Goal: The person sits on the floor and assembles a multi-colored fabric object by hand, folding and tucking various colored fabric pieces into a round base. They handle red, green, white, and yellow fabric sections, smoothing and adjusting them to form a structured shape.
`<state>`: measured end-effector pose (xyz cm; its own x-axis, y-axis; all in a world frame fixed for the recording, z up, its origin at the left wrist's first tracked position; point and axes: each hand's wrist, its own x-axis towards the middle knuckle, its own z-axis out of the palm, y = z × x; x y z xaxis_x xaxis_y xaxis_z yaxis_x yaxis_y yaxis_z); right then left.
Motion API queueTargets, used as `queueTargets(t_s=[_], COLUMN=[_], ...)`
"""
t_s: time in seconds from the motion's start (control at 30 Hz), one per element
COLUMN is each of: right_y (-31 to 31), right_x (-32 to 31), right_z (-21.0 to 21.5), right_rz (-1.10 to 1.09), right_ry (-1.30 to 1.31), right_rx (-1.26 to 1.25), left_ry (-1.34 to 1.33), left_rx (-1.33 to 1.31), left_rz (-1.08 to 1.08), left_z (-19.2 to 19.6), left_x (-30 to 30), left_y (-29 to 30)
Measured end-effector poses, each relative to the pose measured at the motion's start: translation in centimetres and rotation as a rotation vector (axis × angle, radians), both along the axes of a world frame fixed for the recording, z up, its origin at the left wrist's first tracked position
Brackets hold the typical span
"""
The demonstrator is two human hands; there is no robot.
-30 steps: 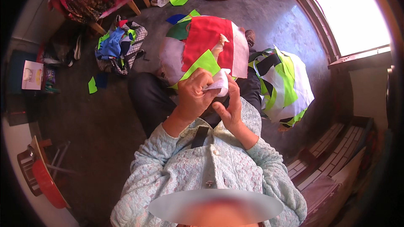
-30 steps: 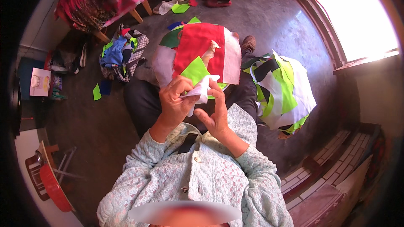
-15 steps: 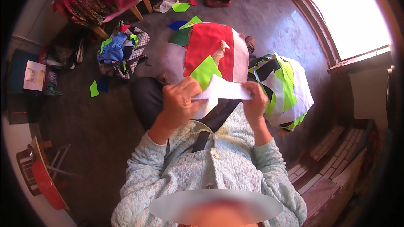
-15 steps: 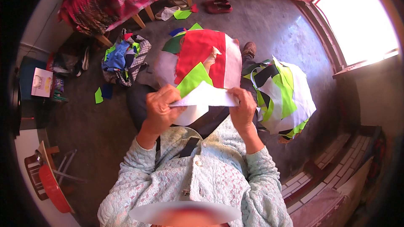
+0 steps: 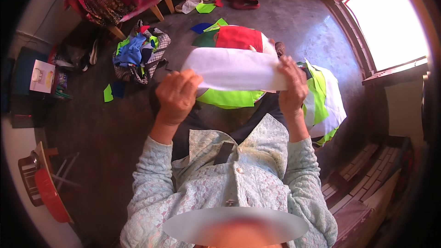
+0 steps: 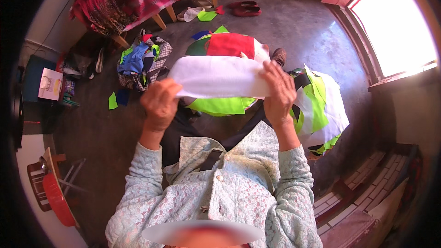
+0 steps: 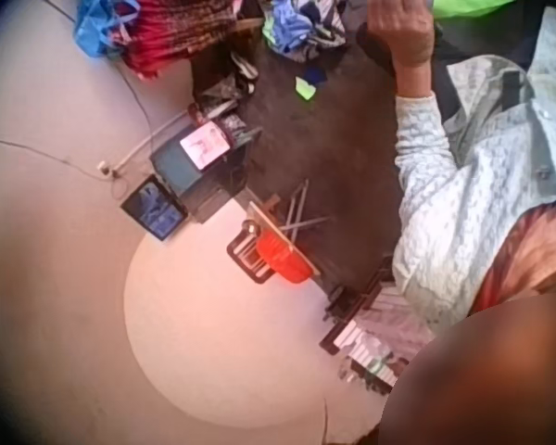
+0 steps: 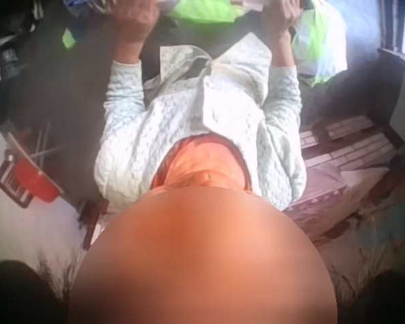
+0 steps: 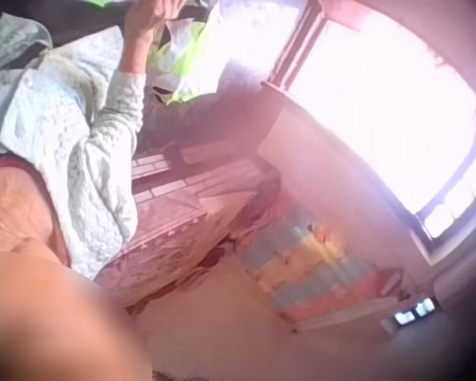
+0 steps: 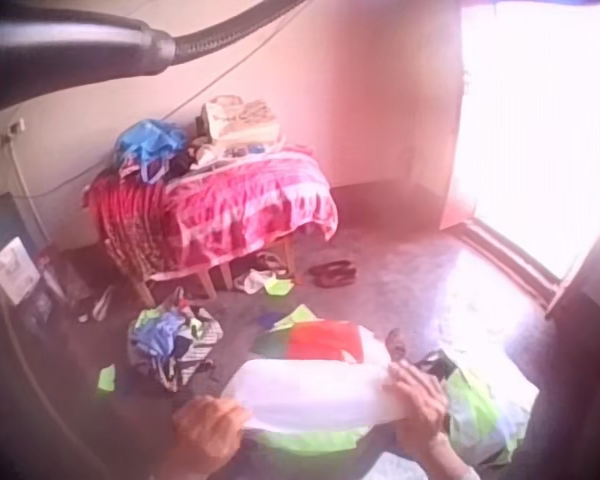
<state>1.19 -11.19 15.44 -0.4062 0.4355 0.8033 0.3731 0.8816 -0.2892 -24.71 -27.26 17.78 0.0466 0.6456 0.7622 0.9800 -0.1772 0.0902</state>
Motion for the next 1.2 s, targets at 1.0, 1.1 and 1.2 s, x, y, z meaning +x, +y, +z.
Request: queueTargets(t_s=[1.0,1.1,1.2], right_y=[-1.8,-2.7,-3.8], right_x=[5.7,2.6,-0.2], right_z=[-10.0,-8.4,-7.7], right_rz=[-0.292,-0.163,-0.015], right_ry=[-0.215,-0.183,-0.306], right_rx=[-0.330,-0.256,-0.248], left_ry=[-0.211,-0.322,-0.389], left_rx=[-0.567,-0.523,-0.456], left_rz=[0.162,0.135,0.063], left_z=[-7.9,-6.8,-5.8], left_x=[2.3,2.5,2.5], left_y=[-5.0,-4.0,-1.4])
